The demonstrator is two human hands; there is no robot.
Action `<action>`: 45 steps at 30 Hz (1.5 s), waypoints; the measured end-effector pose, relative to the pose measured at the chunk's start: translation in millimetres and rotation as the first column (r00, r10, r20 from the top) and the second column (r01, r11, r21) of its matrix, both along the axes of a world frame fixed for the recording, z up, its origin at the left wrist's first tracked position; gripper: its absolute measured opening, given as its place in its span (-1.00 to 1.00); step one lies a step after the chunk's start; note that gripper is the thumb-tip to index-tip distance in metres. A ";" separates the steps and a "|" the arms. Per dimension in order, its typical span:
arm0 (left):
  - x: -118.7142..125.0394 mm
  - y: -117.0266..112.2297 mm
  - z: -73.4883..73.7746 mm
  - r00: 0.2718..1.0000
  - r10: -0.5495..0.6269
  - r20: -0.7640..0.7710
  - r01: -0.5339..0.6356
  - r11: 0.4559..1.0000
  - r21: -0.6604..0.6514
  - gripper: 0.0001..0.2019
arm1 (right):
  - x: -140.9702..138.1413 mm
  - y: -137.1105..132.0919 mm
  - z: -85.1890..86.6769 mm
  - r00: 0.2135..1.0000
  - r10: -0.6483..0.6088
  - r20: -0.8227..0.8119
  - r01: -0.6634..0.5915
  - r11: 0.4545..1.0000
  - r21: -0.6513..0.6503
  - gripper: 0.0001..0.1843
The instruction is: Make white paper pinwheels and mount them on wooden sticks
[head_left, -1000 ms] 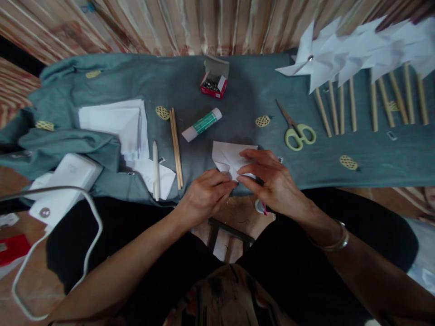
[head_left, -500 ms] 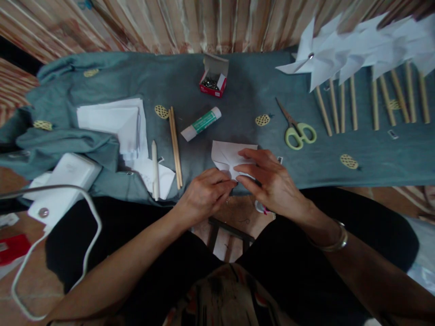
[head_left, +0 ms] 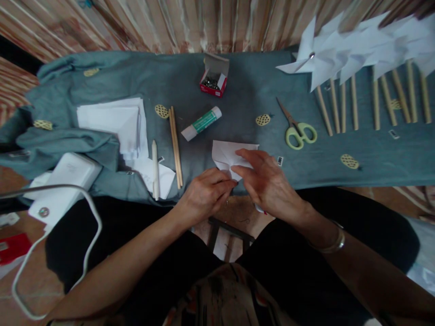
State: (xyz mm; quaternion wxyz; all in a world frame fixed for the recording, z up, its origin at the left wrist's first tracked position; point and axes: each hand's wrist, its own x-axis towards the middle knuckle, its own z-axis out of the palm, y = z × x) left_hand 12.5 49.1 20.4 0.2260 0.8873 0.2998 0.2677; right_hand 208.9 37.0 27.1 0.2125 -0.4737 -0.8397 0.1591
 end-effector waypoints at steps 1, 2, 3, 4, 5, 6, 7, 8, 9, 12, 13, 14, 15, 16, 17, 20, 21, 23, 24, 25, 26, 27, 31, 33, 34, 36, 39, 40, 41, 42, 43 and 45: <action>0.1 -0.3 0.9 1.000 0.002 -0.012 -0.002 1.000 0.008 -0.84 | -2.6 -1.2 -0.6 1.000 0.002 0.017 -0.003 1.000 0.012 -0.68; 0.2 -0.6 1.9 1.000 0.006 -0.027 -0.006 1.000 0.026 -0.84 | -5.4 -2.4 -1.2 0.999 0.006 0.033 -0.007 0.999 0.033 -0.69; 0.3 -0.9 3.0 0.999 0.012 -0.047 -0.010 0.999 0.051 -0.85 | -7.9 -3.5 -1.9 0.999 0.011 0.046 -0.013 0.998 0.056 -0.70; 0.5 -1.2 4.1 0.997 0.020 -0.073 -0.014 0.997 0.080 -0.85 | -9.8 -4.4 -2.4 0.998 0.014 0.055 -0.018 0.997 0.072 -0.71; 0.7 -1.4 5.1 0.994 0.027 -0.102 -0.016 0.994 0.110 -0.85 | -10.9 -5.0 -2.9 0.998 0.017 0.059 -0.022 0.996 0.082 -0.72; 0.8 -1.6 5.8 0.991 0.033 -0.128 -0.015 0.990 0.137 -0.85 | -10.8 -5.2 -3.3 0.999 0.014 0.053 -0.019 0.996 0.084 -0.71; 1.0 -1.8 6.3 0.988 0.039 -0.149 -0.015 0.987 0.158 -0.85 | -9.7 -5.2 -3.7 0.999 0.009 0.037 -0.012 0.997 0.077 -0.71; 1.0 -1.9 6.5 0.986 0.043 -0.163 -0.015 0.985 0.173 -0.85 | -7.7 -4.8 -4.0 1.000 0.004 0.006 -0.005 0.998 0.066 -0.70; 1.1 -2.0 6.6 0.985 0.047 -0.168 -0.016 0.983 0.184 -0.85 | -5.1 -4.3 -4.3 0.999 -0.001 -0.033 0.003 0.999 0.051 -0.69; 0.9 -2.3 6.3 0.984 0.057 -0.169 -0.024 0.981 0.191 -0.84 | 2.1 -3.0 -5.9 0.992 -0.014 -0.128 0.016 1.000 0.020 -0.65; 0.8 -2.3 6.3 0.984 0.059 -0.171 -0.026 0.982 0.187 -0.84 | 3.1 -2.9 -6.5 0.991 -0.015 -0.131 0.018 1.000 0.019 -0.63; 0.8 -2.4 6.4 0.983 0.059 -0.173 -0.027 0.983 0.182 -0.84 | 3.1 -3.0 -7.2 0.994 -0.019 -0.112 0.021 1.000 0.022 -0.61; 0.7 -2.4 6.4 0.983 0.059 -0.175 -0.027 0.984 0.178 -0.84 | 2.2 -3.3 -7.9 0.997 -0.018 -0.078 0.020 0.999 0.027 -0.61; 0.6 -2.3 6.4 0.983 0.059 -0.177 -0.027 0.984 0.176 -0.85 | 0.4 -3.7 -8.4 0.999 -0.013 -0.039 0.014 0.999 0.034 -0.61; 0.6 -2.3 6.3 0.982 0.060 -0.177 -0.028 0.984 0.176 -0.85 | -2.0 -4.1 -8.9 1.000 -0.007 0.001 0.007 0.999 0.041 -0.62; 0.6 -1.7 5.6 0.983 0.057 -0.176 -0.024 0.982 0.185 -0.85 | -9.6 -5.4 -9.1 0.996 0.012 0.087 -0.020 0.996 0.084 -0.65; 0.6 -1.4 5.4 0.983 0.055 -0.175 -0.022 0.982 0.189 -0.85 | -11.3 -5.7 -8.8 0.995 0.014 0.099 -0.023 0.995 0.097 -0.66; 0.8 -0.9 5.1 0.984 0.049 -0.172 -0.015 0.981 0.196 -0.84 | -11.9 -6.0 -7.2 0.994 0.018 0.105 -0.029 0.994 0.108 -0.66; 0.9 -0.7 5.1 0.984 0.048 -0.171 -0.013 0.980 0.198 -0.83 | -10.8 -5.8 -5.9 0.995 0.020 0.094 -0.030 0.994 0.107 -0.66; 1.0 -0.6 5.0 0.984 0.049 -0.169 -0.014 0.980 0.200 -0.83 | -8.9 -5.3 -4.3 0.997 0.020 0.074 -0.027 0.994 0.102 -0.65; 1.1 -0.6 5.1 0.984 0.052 -0.168 -0.017 0.980 0.201 -0.83 | -6.3 -4.2 -2.6 0.999 0.017 0.047 -0.021 0.995 0.095 -0.64; 1.2 -0.6 5.1 0.984 0.054 -0.168 -0.020 0.980 0.198 -0.82 | -3.4 -2.6 -0.8 1.000 0.009 0.017 -0.010 0.996 0.089 -0.62; 0.6 0.2 5.7 0.981 0.057 -0.187 -0.022 0.983 0.181 -0.82 | 8.6 9.5 4.7 0.993 -0.101 -0.055 0.104 0.994 0.044 -0.56; -1.3 2.9 6.5 0.978 0.058 -0.202 -0.019 0.981 0.191 -0.83 | 13.9 15.9 6.4 0.989 -0.134 -0.066 0.134 0.991 0.002 -0.56; -2.9 5.1 7.0 0.976 0.065 -0.209 -0.022 0.979 0.202 -0.83 | 16.6 18.1 7.2 0.987 -0.142 -0.075 0.141 0.990 -0.016 -0.57; -6.9 11.3 8.2 0.971 0.089 -0.220 -0.037 0.972 0.230 -0.85 | 21.8 20.0 9.3 0.981 -0.166 -0.096 0.164 0.986 -0.035 -0.62; -13.0 22.0 10.6 0.964 0.134 -0.229 -0.074 0.965 0.252 -0.86 | 28.9 16.9 13.3 0.968 -0.226 -0.106 0.218 0.973 -0.080 -0.73; -14.3 24.8 11.5 0.963 0.144 -0.227 -0.085 0.964 0.252 -0.86 | 30.8 15.2 14.5 0.967 -0.234 -0.103 0.224 0.969 -0.101 -0.76; -14.9 26.6 12.6 0.964 0.152 -0.220 -0.094 0.963 0.253 -0.86 | 32.3 13.6 15.6 0.968 -0.233 -0.097 0.221 0.968 -0.118 -0.79; -14.8 27.4 13.6 0.966 0.155 -0.208 -0.100 0.962 0.254 -0.86 | 33.4 12.2 16.5 0.970 -0.226 -0.093 0.214 0.968 -0.128 -0.80; -13.9 26.9 14.6 0.969 0.155 -0.193 -0.103 0.961 0.255 -0.85 | 34.1 11.2 17.2 0.972 -0.216 -0.090 0.204 0.971 -0.129 -0.81; -10.2 22.7 15.6 0.977 0.137 -0.164 -0.093 0.964 0.250 -0.83 | 34.7 10.4 17.8 0.978 -0.194 -0.082 0.184 0.977 -0.110 -0.82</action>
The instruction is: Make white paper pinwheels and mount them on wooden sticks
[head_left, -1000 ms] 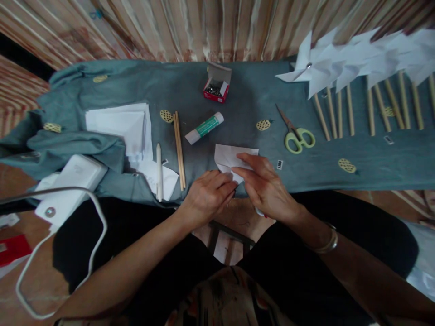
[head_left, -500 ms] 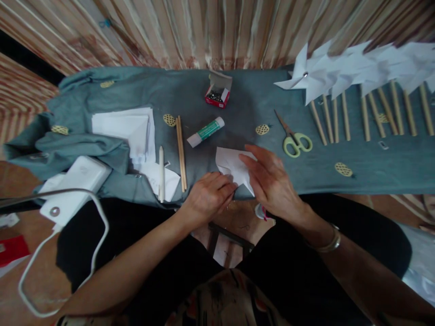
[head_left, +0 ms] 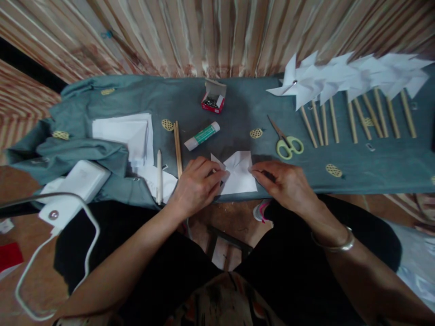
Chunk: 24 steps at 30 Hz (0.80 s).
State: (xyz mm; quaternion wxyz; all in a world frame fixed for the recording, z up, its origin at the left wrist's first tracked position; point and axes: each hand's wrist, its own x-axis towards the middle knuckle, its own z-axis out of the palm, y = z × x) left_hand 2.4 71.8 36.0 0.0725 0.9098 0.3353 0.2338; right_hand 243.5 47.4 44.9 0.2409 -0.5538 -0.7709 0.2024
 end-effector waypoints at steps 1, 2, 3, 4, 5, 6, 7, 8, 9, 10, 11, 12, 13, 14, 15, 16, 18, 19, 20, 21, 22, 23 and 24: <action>2.4 -3.2 -0.1 1.000 -0.017 0.009 0.017 1.000 -0.006 -0.82 | -0.1 0.1 0.0 1.000 0.011 0.009 -0.011 1.000 0.017 -0.82; 4.9 -6.7 -0.7 0.999 -0.040 0.009 0.040 0.999 -0.016 -0.82 | -0.2 0.3 -0.3 0.999 0.027 0.021 -0.027 0.999 0.035 -0.81; 7.2 -10.1 -1.7 0.998 -0.066 0.002 0.066 0.997 -0.025 -0.82 | -0.5 0.5 -0.9 0.999 0.043 0.033 -0.045 0.997 0.056 -0.81; 9.2 -13.1 -3.1 0.996 -0.090 -0.011 0.089 0.995 -0.034 -0.82 | -0.7 0.7 -1.7 0.997 0.060 0.045 -0.063 0.995 0.077 -0.80; 10.8 -15.4 -4.6 0.994 -0.108 -0.027 0.107 0.993 -0.039 -0.81 | -0.9 0.7 -2.8 0.996 0.078 0.052 -0.083 0.992 0.094 -0.80; 12.1 -17.1 -6.1 0.992 -0.119 -0.041 0.117 0.992 -0.039 -0.82 | -1.0 0.6 -4.0 0.994 0.096 0.054 -0.101 0.989 0.107 -0.79; 13.1 -18.1 -7.4 0.991 -0.122 -0.051 0.121 0.992 -0.032 -0.83 | -1.2 0.3 -5.3 0.992 0.115 0.050 -0.119 0.987 0.112 -0.79; 13.8 -18.5 -8.4 0.991 -0.123 -0.058 0.122 0.992 -0.023 -0.84 | -1.4 -0.1 -6.6 0.990 0.131 0.043 -0.135 0.985 0.109 -0.78; 14.4 -18.6 -9.1 0.991 -0.122 -0.060 0.121 0.993 -0.011 -0.85 | -1.5 -0.6 -7.7 0.989 0.145 0.036 -0.148 0.984 0.104 -0.77; 14.9 -18.5 -9.5 0.991 -0.123 -0.059 0.123 0.992 0.000 -0.86 | -1.7 -0.9 -8.5 0.987 0.156 0.032 -0.158 0.983 0.095 -0.76; 15.2 -18.4 -9.7 0.991 -0.125 -0.057 0.126 0.992 0.010 -0.87 | -1.8 -1.2 -9.0 0.986 0.162 0.030 -0.164 0.983 0.087 -0.76; 15.5 -18.3 -9.7 0.990 -0.127 -0.053 0.128 0.992 0.016 -0.87 | -1.8 -1.2 -9.1 0.986 0.164 0.031 -0.166 0.983 0.079 -0.75; 15.6 -18.4 -9.6 0.991 -0.128 -0.048 0.129 0.991 0.019 -0.87 | -1.5 -1.1 -8.8 0.986 0.164 0.032 -0.166 0.984 0.070 -0.75; 15.5 -18.5 -9.7 0.991 -0.124 -0.038 0.125 0.992 0.022 -0.88 | -1.0 -0.8 -8.4 0.986 0.163 0.032 -0.164 0.985 0.060 -0.74; 15.2 -18.6 -9.8 0.993 -0.117 -0.025 0.118 0.993 0.024 -0.88 | -0.1 -0.3 -7.8 0.986 0.162 0.027 -0.163 0.985 0.049 -0.73; 14.8 -18.7 -10.1 0.994 -0.106 -0.009 0.106 0.994 0.024 -0.88 | 1.2 0.3 -7.2 0.986 0.168 0.019 -0.169 0.985 0.038 -0.71; 13.7 -18.9 -10.7 0.996 -0.083 0.027 0.083 0.996 0.020 -0.88 | 4.8 1.5 -6.4 0.982 0.191 -0.007 -0.190 0.982 0.014 -0.69; 13.1 -18.9 -10.9 0.996 -0.076 0.043 0.076 0.997 0.016 -0.88 | 6.7 2.1 -6.3 0.979 0.203 -0.022 -0.203 0.979 -0.002 -0.69; 12.7 -18.9 -11.0 0.996 -0.073 0.054 0.073 0.997 0.011 -0.88 | 8.4 2.5 -6.2 0.977 0.209 -0.041 -0.210 0.978 -0.019 -0.68; 12.3 -18.9 -10.9 0.996 -0.072 0.060 0.072 0.997 0.005 -0.88 | 9.8 2.7 -6.2 0.976 0.207 -0.063 -0.210 0.977 -0.036 -0.68; 12.1 -18.9 -10.7 0.996 -0.073 0.059 0.074 0.997 -0.002 -0.88 | 10.7 2.8 -6.1 0.976 0.198 -0.092 -0.204 0.977 -0.054 -0.68; 12.1 -19.0 -10.3 0.996 -0.076 0.053 0.077 0.997 -0.009 -0.88 | 10.9 2.7 -5.9 0.975 0.183 -0.127 -0.193 0.979 -0.071 -0.69; 12.1 -19.1 -9.8 0.996 -0.081 0.045 0.081 0.997 -0.015 -0.87 | 10.6 2.5 -5.7 0.971 0.168 -0.168 -0.184 0.979 -0.087 -0.69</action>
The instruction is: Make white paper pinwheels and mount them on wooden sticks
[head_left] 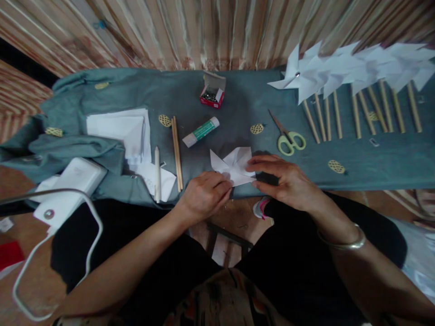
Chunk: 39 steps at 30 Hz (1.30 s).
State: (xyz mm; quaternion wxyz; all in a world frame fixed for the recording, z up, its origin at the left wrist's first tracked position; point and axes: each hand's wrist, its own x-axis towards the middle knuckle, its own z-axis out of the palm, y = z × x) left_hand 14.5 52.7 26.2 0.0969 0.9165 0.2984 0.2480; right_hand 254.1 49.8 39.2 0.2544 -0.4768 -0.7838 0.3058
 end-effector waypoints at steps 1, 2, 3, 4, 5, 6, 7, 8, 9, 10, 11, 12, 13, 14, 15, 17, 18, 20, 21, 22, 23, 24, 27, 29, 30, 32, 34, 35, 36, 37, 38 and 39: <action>0.1 -0.1 0.6 1.000 -0.005 -0.011 0.004 1.000 -0.004 -0.87 | -0.9 -0.3 0.3 0.999 -0.013 -0.042 0.012 1.000 -0.026 -0.71; 0.3 -0.3 1.2 1.000 -0.010 -0.022 0.010 1.000 -0.006 -0.86 | -2.3 -0.7 0.6 0.996 -0.026 -0.086 0.021 0.998 -0.054 -0.75; 0.4 -0.5 1.7 0.999 -0.017 -0.032 0.017 1.000 -0.007 -0.86 | -4.0 -1.0 0.8 0.991 -0.038 -0.126 0.028 0.996 -0.081 -0.80; 0.5 -0.8 2.2 0.999 -0.024 -0.040 0.024 1.000 -0.006 -0.86 | -5.9 -1.3 0.8 0.985 -0.051 -0.163 0.034 0.994 -0.104 -0.85; 0.5 -1.1 2.7 0.998 -0.031 -0.048 0.031 1.000 -0.005 -0.86 | -7.8 -1.4 0.6 0.979 -0.061 -0.192 0.038 0.992 -0.120 -0.88; 0.5 -1.4 3.0 0.998 -0.039 -0.056 0.039 0.999 -0.005 -0.85 | -9.7 -1.4 -0.1 0.974 -0.070 -0.214 0.043 0.990 -0.131 -0.90; 0.5 -1.8 3.2 0.997 -0.044 -0.062 0.044 0.999 -0.004 -0.85 | -11.4 -1.3 -1.1 0.971 -0.079 -0.226 0.049 0.990 -0.135 -0.92; 0.6 -2.4 3.4 0.997 -0.047 -0.064 0.047 0.999 -0.002 -0.86 | -13.0 -1.1 -2.4 0.969 -0.086 -0.230 0.057 0.990 -0.131 -0.93; 0.7 -3.0 3.5 0.997 -0.045 -0.064 0.045 0.999 -0.001 -0.86 | -14.4 -0.8 -4.0 0.971 -0.091 -0.223 0.065 0.991 -0.120 -0.93; 0.9 -3.8 3.6 0.997 -0.041 -0.060 0.041 0.999 0.001 -0.86 | -15.7 -0.6 -5.6 0.974 -0.093 -0.206 0.073 0.992 -0.103 -0.94; 1.1 -4.8 3.6 0.998 -0.036 -0.053 0.036 0.999 0.002 -0.86 | -17.0 -0.3 -7.0 0.979 -0.094 -0.179 0.080 0.993 -0.082 -0.94; 1.3 -5.8 3.6 0.998 -0.032 -0.045 0.032 0.999 0.003 -0.84 | -18.4 -0.1 -8.1 0.985 -0.091 -0.145 0.083 0.995 -0.057 -0.94; 1.5 -6.8 3.5 0.999 -0.032 -0.041 0.032 0.999 0.002 -0.82 | -19.8 -0.1 -8.7 0.990 -0.087 -0.109 0.084 0.996 -0.030 -0.93; 1.6 -7.8 3.4 0.999 -0.037 -0.040 0.037 0.999 -0.001 -0.79 | -21.4 -0.1 -8.8 0.994 -0.084 -0.073 0.084 0.996 -0.004 -0.92; 1.8 -8.6 3.2 0.998 -0.045 -0.041 0.045 0.999 -0.006 -0.77 | -23.1 -0.3 -8.3 0.996 -0.085 -0.041 0.086 0.996 0.019 -0.92; 2.0 -9.6 2.7 0.997 -0.067 -0.041 0.066 0.998 -0.017 -0.76 | -26.7 -0.8 -6.5 0.995 -0.095 0.008 0.095 0.994 0.057 -0.90; 2.2 -9.8 2.4 0.996 -0.075 -0.041 0.074 0.997 -0.021 -0.77 | -28.4 -1.2 -5.5 0.994 -0.103 0.026 0.101 0.992 0.070 -0.89; 2.4 -9.7 1.5 0.996 -0.079 -0.041 0.078 0.997 -0.022 -0.80 | -31.4 -2.0 -3.9 0.992 -0.116 0.050 0.111 0.990 0.091 -0.88; 2.5 -9.5 0.9 0.996 -0.078 -0.041 0.078 0.997 -0.020 -0.81 | -32.6 -2.5 -3.5 0.991 -0.122 0.058 0.116 0.988 0.101 -0.88; 2.5 -9.3 0.2 0.996 -0.077 -0.037 0.077 0.997 -0.018 -0.82 | -33.7 -2.9 -3.4 0.990 -0.128 0.064 0.121 0.986 0.111 -0.88; 2.6 -9.1 -0.5 0.997 -0.077 -0.030 0.076 0.997 -0.015 -0.82 | -34.5 -3.3 -3.5 0.988 -0.136 0.071 0.127 0.985 0.119 -0.87; 2.7 -8.9 -1.2 0.997 -0.076 -0.020 0.075 0.997 -0.013 -0.83 | -35.2 -3.8 -3.8 0.986 -0.145 0.077 0.135 0.983 0.126 -0.87; 3.0 -8.7 -2.7 0.997 -0.074 0.004 0.074 0.997 -0.021 -0.83 | -36.4 -4.9 -4.6 0.981 -0.170 0.089 0.157 0.978 0.136 -0.88; 3.4 -8.7 -3.1 0.997 -0.077 0.004 0.077 0.996 -0.033 -0.84 | -36.7 -5.4 -4.6 0.981 -0.176 0.086 0.164 0.978 0.131 -0.89; 3.5 -8.7 -3.1 0.997 -0.078 0.004 0.078 0.996 -0.039 -0.84 | -36.7 -5.6 -4.6 0.981 -0.176 0.084 0.165 0.978 0.125 -0.90; 3.8 -8.7 -3.1 0.997 -0.076 0.007 0.076 0.996 -0.044 -0.84 | -36.7 -5.9 -4.4 0.981 -0.179 0.081 0.169 0.979 0.116 -0.90; 3.8 -8.7 -3.3 0.997 -0.073 0.014 0.074 0.996 -0.046 -0.84 | -36.7 -6.0 -4.2 0.980 -0.181 0.080 0.171 0.979 0.114 -0.90; 3.8 -8.8 -3.5 0.997 -0.073 0.017 0.074 0.996 -0.047 -0.84 | -36.7 -6.0 -4.1 0.980 -0.181 0.079 0.172 0.978 0.117 -0.89; 3.7 -8.8 -3.6 0.997 -0.073 0.019 0.074 0.996 -0.049 -0.84 | -36.7 -6.0 -4.0 0.980 -0.181 0.077 0.172 0.978 0.120 -0.89; 3.7 -8.8 -3.7 0.997 -0.075 0.019 0.076 0.996 -0.054 -0.84 | -36.8 -5.9 -4.0 0.980 -0.181 0.077 0.171 0.978 0.123 -0.89; 3.8 -8.8 -3.7 0.997 -0.075 0.018 0.076 0.995 -0.058 -0.84 | -36.9 -5.9 -3.9 0.980 -0.181 0.078 0.171 0.978 0.124 -0.88; 3.9 -8.7 -3.7 0.997 -0.074 0.017 0.075 0.995 -0.063 -0.84 | -37.0 -5.9 -3.7 0.980 -0.180 0.080 0.169 0.978 0.125 -0.88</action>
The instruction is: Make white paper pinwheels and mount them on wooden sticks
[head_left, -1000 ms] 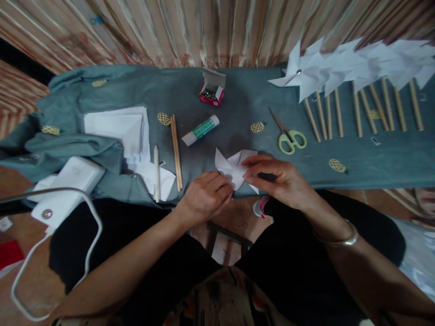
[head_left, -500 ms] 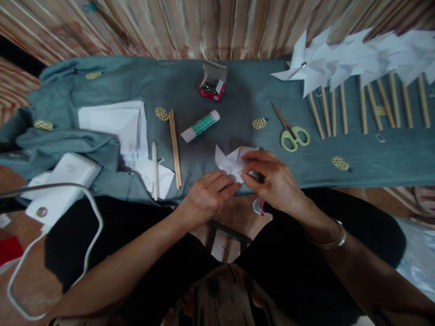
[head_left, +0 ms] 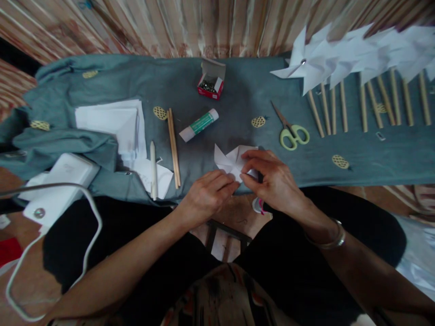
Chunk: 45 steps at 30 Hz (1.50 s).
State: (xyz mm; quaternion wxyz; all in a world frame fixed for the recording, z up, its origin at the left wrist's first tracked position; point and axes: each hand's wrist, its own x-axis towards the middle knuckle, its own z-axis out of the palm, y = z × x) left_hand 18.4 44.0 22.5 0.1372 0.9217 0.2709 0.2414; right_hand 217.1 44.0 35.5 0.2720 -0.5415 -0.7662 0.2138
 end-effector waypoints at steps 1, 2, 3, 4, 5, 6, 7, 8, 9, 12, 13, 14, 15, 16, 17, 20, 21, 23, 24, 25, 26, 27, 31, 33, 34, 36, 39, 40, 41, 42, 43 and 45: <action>0.1 0.1 0.1 1.000 0.001 -0.002 -0.001 1.000 -0.004 -0.84 | -0.1 -0.1 0.1 1.000 0.001 0.003 -0.001 1.000 0.000 -0.88; 0.3 0.2 0.4 1.000 0.001 -0.004 -0.002 1.000 -0.006 -0.85 | -0.2 -0.2 0.3 1.000 0.002 0.007 -0.002 1.000 0.001 -0.88; 0.4 0.3 0.6 1.000 0.002 -0.007 -0.002 1.000 -0.008 -0.85 | -0.2 -0.4 0.5 1.000 0.003 0.010 -0.003 1.000 0.003 -0.88; 0.6 0.4 0.9 1.000 0.002 -0.010 -0.002 1.000 -0.009 -0.85 | -0.2 -0.6 0.6 1.000 0.005 0.013 -0.005 1.000 0.007 -0.88; 0.7 0.4 1.1 1.000 0.002 -0.012 -0.002 1.000 -0.010 -0.85 | -0.1 -1.0 0.6 1.000 0.006 0.018 -0.006 1.000 0.011 -0.88; 0.8 0.4 1.4 1.000 0.002 -0.014 -0.002 1.000 -0.011 -0.85 | 0.0 -1.4 0.6 1.000 0.008 0.022 -0.008 1.000 0.016 -0.88; 0.8 0.3 1.6 1.000 0.002 -0.016 -0.002 1.000 -0.011 -0.85 | 0.2 -1.8 0.4 1.000 0.011 0.025 -0.012 1.000 0.020 -0.88; 0.8 0.2 1.7 1.000 0.001 -0.018 -0.001 1.000 -0.011 -0.85 | 0.5 -2.2 0.1 1.000 0.017 0.026 -0.018 1.000 0.024 -0.87; 0.8 0.2 1.9 1.000 0.000 -0.020 0.000 1.000 -0.010 -0.85 | 0.8 -2.6 -0.4 0.999 0.024 0.027 -0.025 0.999 0.028 -0.87; 0.9 0.1 2.1 1.000 -0.004 -0.026 0.004 1.000 -0.016 -0.84 | 1.9 -3.9 -2.5 0.999 0.044 0.024 -0.045 0.998 0.049 -0.85; 1.0 0.1 2.0 1.000 -0.005 -0.026 0.005 1.000 -0.019 -0.84 | 2.3 -4.2 -3.3 0.998 0.050 0.026 -0.052 0.997 0.057 -0.84; 1.0 0.2 1.9 1.000 -0.006 -0.024 0.005 1.000 -0.020 -0.84 | 2.7 -4.5 -3.9 0.998 0.056 0.027 -0.058 0.996 0.066 -0.83; 1.1 0.3 1.8 1.000 -0.005 -0.022 0.005 1.000 -0.020 -0.84 | 2.9 -4.6 -4.4 0.998 0.062 0.030 -0.064 0.995 0.074 -0.83; 1.1 0.3 1.5 1.000 -0.004 -0.021 0.004 1.000 -0.019 -0.85 | 3.1 -4.7 -4.7 0.997 0.069 0.035 -0.072 0.994 0.080 -0.82; 1.1 0.4 1.3 1.000 -0.003 -0.021 0.003 1.000 -0.017 -0.85 | 3.2 -4.8 -4.9 0.996 0.076 0.042 -0.079 0.993 0.086 -0.81; 1.0 0.4 0.8 1.000 -0.003 -0.029 0.002 1.000 -0.016 -0.84 | 2.3 -5.4 -4.5 0.993 0.094 0.075 -0.101 0.990 0.101 -0.79; 0.9 0.4 0.9 1.000 -0.003 -0.031 0.002 1.000 -0.015 -0.84 | 1.6 -5.9 -4.4 0.991 0.100 0.094 -0.109 0.989 0.103 -0.79; 0.8 0.4 1.4 1.000 -0.004 -0.028 0.003 1.000 -0.011 -0.83 | -0.7 -7.8 -5.0 0.984 0.105 0.147 -0.122 0.987 0.106 -0.78; 0.8 0.4 1.9 1.000 -0.005 -0.026 0.005 1.000 -0.010 -0.83 | -2.2 -9.1 -6.0 0.978 0.108 0.179 -0.129 0.985 0.112 -0.77; 0.9 0.5 2.4 1.000 -0.005 -0.025 0.005 1.000 -0.010 -0.83 | -3.8 -10.5 -7.5 0.972 0.108 0.210 -0.136 0.982 0.127 -0.76; 0.9 0.6 2.9 1.000 -0.006 -0.025 0.006 1.000 -0.012 -0.83 | -5.4 -12.1 -9.4 0.966 0.104 0.237 -0.142 0.978 0.149 -0.75; 1.0 0.8 3.3 1.000 -0.007 -0.025 0.007 1.000 -0.014 -0.83 | -6.9 -13.6 -11.6 0.961 0.099 0.258 -0.147 0.974 0.174 -0.74; 2.1 1.9 3.8 0.999 -0.002 -0.034 0.002 1.000 -0.011 -0.85 | -9.9 -17.4 -17.8 0.958 0.082 0.275 -0.146 0.964 0.222 -0.72; 2.9 2.5 3.4 0.999 0.002 -0.045 -0.002 1.000 -0.004 -0.84 | -8.8 -17.7 -16.3 0.963 0.083 0.258 -0.139 0.968 0.209 -0.72; 3.2 2.7 3.1 0.999 0.003 -0.049 -0.003 1.000 0.000 -0.84 | -7.5 -17.4 -14.3 0.968 0.084 0.237 -0.132 0.972 0.196 -0.72; 3.7 2.6 2.3 0.999 0.006 -0.051 -0.005 1.000 0.011 -0.85 | -3.8 -16.5 -8.6 0.983 0.095 0.158 -0.120 0.980 0.158 -0.70; 3.4 1.5 1.2 0.999 0.018 -0.050 -0.016 0.999 0.034 -0.86 | 3.6 -13.2 -0.7 0.996 0.084 0.024 -0.086 0.991 0.107 -0.66; 3.0 1.3 1.1 0.999 0.020 -0.047 -0.018 0.999 0.044 -0.87 | 6.5 -11.5 0.9 0.998 0.064 0.001 -0.064 0.993 0.102 -0.66; 2.4 1.5 1.2 0.999 0.020 -0.043 -0.018 0.998 0.054 -0.86 | 9.5 -9.4 1.7 0.999 0.037 -0.008 -0.036 0.994 0.102 -0.66; 1.4 2.2 1.6 0.999 0.020 -0.040 -0.018 0.998 0.063 -0.86 | 12.5 -7.2 1.9 1.000 0.005 -0.007 -0.004 0.995 0.102 -0.67; 0.0 3.6 2.2 0.999 0.023 -0.037 -0.020 0.997 0.073 -0.86 | 15.6 -4.9 1.9 1.000 -0.023 -0.001 0.023 0.995 0.098 -0.68; -4.2 8.6 3.9 0.999 0.035 -0.041 -0.031 0.996 0.088 -0.85 | 21.2 -0.8 1.6 0.998 -0.053 0.013 0.052 0.997 0.064 -0.71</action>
